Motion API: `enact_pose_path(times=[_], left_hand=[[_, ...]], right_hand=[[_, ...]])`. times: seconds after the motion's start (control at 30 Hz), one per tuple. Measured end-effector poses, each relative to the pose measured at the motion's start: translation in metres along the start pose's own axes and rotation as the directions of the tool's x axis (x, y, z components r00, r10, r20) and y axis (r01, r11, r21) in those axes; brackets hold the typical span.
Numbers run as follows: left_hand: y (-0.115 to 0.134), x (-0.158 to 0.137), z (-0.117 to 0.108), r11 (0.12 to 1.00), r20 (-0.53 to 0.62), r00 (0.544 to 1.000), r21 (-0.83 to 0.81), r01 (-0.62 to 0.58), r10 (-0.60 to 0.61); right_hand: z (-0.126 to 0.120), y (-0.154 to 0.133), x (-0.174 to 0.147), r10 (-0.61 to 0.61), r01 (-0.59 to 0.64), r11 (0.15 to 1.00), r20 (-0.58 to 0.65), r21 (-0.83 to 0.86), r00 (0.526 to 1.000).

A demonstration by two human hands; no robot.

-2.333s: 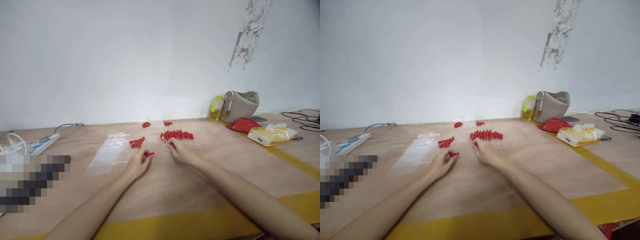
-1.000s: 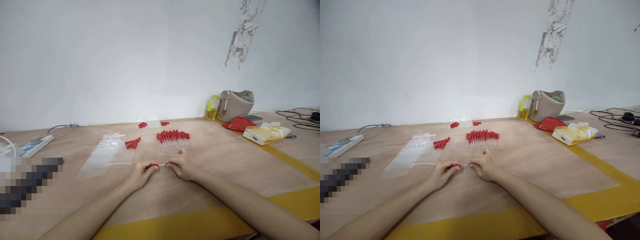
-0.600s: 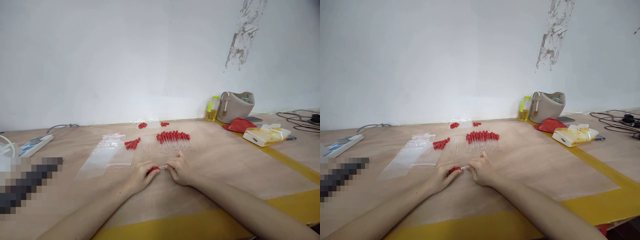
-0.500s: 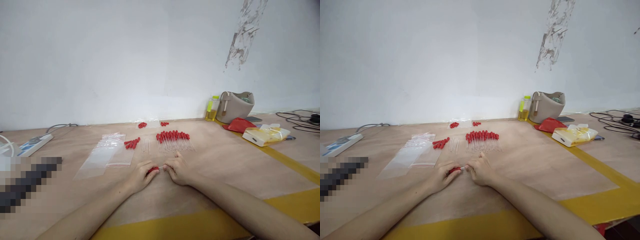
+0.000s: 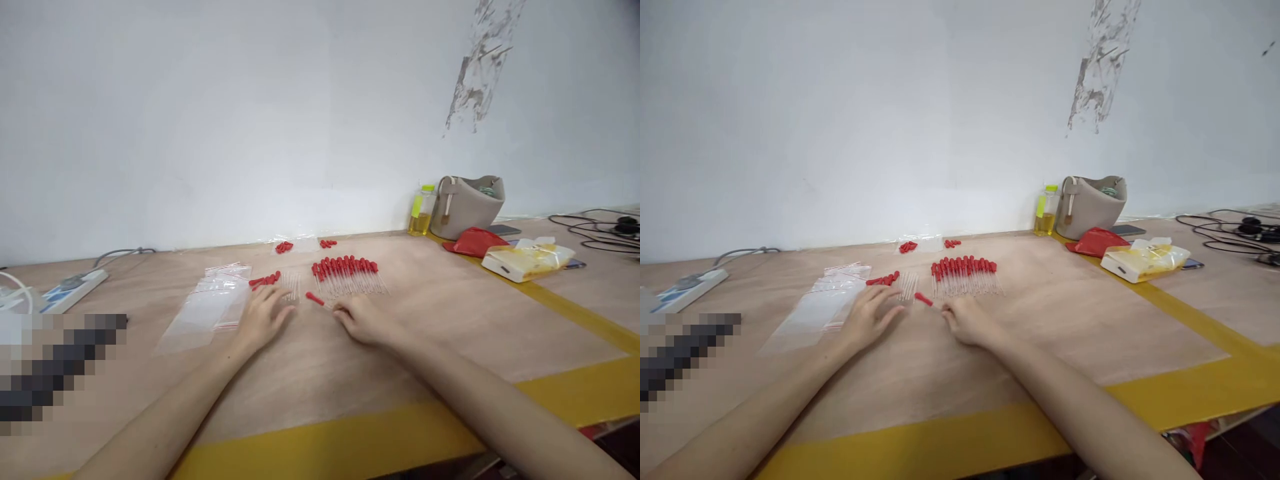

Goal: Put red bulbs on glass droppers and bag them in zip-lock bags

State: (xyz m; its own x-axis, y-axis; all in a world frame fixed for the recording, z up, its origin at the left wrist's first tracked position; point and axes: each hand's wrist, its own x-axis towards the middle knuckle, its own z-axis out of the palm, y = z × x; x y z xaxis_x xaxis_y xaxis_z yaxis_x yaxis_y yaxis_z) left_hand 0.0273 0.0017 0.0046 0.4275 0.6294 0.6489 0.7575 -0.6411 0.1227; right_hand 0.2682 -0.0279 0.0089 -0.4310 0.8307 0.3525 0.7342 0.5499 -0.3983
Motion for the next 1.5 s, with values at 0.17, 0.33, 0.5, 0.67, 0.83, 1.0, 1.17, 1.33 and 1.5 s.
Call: enact_pose_path(times=[0.17, 0.33, 0.5, 0.67, 0.83, 1.0, 1.17, 1.33, 1.5], left_hand=[[-0.055, 0.006, -0.013, 0.933, 0.009, 0.938, 0.102, 0.344, -0.347], [-0.08, 0.014, -0.008, 0.918, 0.121, 0.912, 0.122, 0.378, -0.391], [-0.081, 0.038, 0.018, 0.953, 0.196, 0.934, 0.113, 0.283, -0.3], [-0.093, 0.062, 0.041, 0.955, 0.259, 0.92, 0.116, 0.274, -0.296], [-0.096, 0.066, 0.049, 0.949, 0.308, 0.898, 0.107, 0.296, -0.315], [-0.084, 0.058, 0.048, 0.919, 0.234, 0.889, 0.127, 0.374, -0.395], [-0.074, 0.055, 0.05, 0.885, 0.158, 0.872, 0.12, 0.449, -0.463], [-0.071, 0.057, 0.051, 0.865, 0.087, 0.86, 0.057, 0.499, -0.502], [-0.064, 0.062, 0.041, 0.852, -0.006, 0.854, -0.067, 0.519, -0.521]], right_hand=[[0.001, 0.018, 0.02, 0.311, -0.314, 0.937, 0.041, 0.156, 0.95], [0.011, 0.005, 0.059, 0.343, -0.343, 0.939, -0.039, 0.008, 0.939], [0.036, -0.006, 0.095, 0.375, -0.4, 0.891, -0.147, -0.217, 0.915], [0.051, -0.006, 0.111, 0.393, -0.427, 0.846, -0.168, -0.318, 0.904], [0.053, -0.006, 0.111, 0.364, -0.4, 0.852, -0.168, -0.338, 0.916], [0.054, -0.011, 0.111, 0.303, -0.354, 0.877, -0.198, -0.325, 0.932], [0.058, -0.022, 0.119, 0.378, -0.38, 0.873, -0.068, -0.306, 0.923], [0.06, -0.03, 0.128, 0.44, -0.422, 0.859, -0.004, -0.291, 0.898], [0.052, -0.033, 0.124, 0.437, -0.423, 0.863, -0.011, -0.276, 0.899]])
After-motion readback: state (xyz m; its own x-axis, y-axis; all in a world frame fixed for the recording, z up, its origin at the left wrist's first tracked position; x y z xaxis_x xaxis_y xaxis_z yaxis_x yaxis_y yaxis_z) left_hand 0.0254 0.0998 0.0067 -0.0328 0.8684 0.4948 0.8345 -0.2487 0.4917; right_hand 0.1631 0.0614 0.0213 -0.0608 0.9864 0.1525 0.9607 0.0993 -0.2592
